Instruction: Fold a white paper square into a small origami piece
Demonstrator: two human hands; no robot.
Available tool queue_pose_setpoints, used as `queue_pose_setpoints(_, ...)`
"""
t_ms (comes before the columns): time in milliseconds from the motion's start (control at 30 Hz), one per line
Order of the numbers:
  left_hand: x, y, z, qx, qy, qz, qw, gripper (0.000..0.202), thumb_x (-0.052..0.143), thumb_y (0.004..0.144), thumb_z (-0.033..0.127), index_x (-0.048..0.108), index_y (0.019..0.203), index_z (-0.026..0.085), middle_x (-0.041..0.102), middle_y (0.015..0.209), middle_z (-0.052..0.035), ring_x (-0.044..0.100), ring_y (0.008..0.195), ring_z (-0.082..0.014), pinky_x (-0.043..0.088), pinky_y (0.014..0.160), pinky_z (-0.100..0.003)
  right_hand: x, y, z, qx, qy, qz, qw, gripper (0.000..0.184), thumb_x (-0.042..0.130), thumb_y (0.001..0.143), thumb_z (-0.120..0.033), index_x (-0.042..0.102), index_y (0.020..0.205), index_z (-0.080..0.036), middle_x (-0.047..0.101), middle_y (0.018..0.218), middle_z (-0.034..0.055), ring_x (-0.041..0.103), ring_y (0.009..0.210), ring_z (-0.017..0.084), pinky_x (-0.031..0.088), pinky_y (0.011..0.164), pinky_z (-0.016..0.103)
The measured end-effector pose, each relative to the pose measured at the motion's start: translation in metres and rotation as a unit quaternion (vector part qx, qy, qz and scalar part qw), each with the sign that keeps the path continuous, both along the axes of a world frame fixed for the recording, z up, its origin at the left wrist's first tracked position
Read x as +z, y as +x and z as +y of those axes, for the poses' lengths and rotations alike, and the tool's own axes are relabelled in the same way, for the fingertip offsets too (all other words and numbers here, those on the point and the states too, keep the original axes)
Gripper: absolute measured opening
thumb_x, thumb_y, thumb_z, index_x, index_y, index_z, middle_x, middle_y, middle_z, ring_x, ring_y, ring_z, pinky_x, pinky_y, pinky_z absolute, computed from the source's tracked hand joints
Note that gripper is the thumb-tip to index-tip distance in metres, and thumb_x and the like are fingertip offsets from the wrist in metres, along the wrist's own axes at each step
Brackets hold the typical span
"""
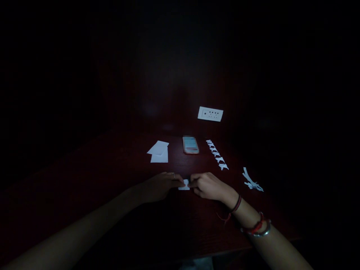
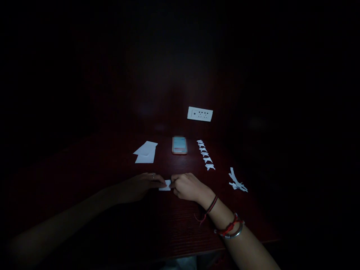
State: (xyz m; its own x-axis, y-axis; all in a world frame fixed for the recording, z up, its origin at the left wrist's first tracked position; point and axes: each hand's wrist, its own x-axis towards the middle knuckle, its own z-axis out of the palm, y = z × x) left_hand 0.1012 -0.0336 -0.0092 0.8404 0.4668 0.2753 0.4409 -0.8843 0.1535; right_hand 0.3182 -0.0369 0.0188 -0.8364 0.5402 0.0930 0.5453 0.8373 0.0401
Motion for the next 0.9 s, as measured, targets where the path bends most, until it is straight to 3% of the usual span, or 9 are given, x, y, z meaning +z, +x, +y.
queue_pose_setpoints(367,0.008,0.001,-0.007,0.022,0.022,0.021,0.999,0.053,0.037,0.068,-0.003,0.043,0.110,0.028,0.047,0.110,0.0011,0.045,0.095,-0.0153,0.033,0.080,-0.029,0.004,0.002,0.001,0.012,-0.020,0.056,0.998,0.030,0.040,0.076,-0.015,0.055,0.102,-0.023,0.054,0.085,0.0012,0.050,0.074,0.010,0.035,0.069,0.020)
queue_pose_setpoints(567,-0.005,-0.001,-0.011,0.039,0.025,0.004,0.999,0.055,0.036,0.070,-0.002,0.036,0.117,0.025,0.035,0.125,-0.0015,0.033,0.111,-0.0181,0.030,0.087,-0.034,0.001,0.007,0.005,-0.007,-0.016,0.034,0.999,0.025,0.042,0.075,-0.016,0.060,0.093,-0.019,0.056,0.084,0.0033,0.051,0.075,0.012,0.036,0.067,0.021)
queue_pose_setpoints(667,-0.010,-0.001,-0.015,0.042,0.029,0.004,0.999,0.053,0.034,0.074,0.000,0.029,0.122,0.022,0.037,0.124,-0.0037,0.028,0.115,-0.0179,0.026,0.091,-0.036,0.001,0.013,0.010,-0.024,-0.027,0.071,0.997,0.025,0.041,0.075,-0.016,0.060,0.091,-0.018,0.056,0.083,0.0031,0.051,0.071,0.011,0.036,0.066,0.020)
queue_pose_setpoints(900,-0.002,0.010,-0.023,0.086,0.056,0.040,0.994,0.043,0.036,0.078,0.007,0.034,0.119,0.020,0.041,0.118,-0.0079,0.043,0.099,-0.0197,0.034,0.082,-0.032,-0.008,0.005,0.015,-0.016,-0.117,0.167,0.979,0.017,0.047,0.074,-0.018,0.060,0.084,-0.017,0.054,0.072,0.0003,0.049,0.062,0.008,0.036,0.059,0.017)
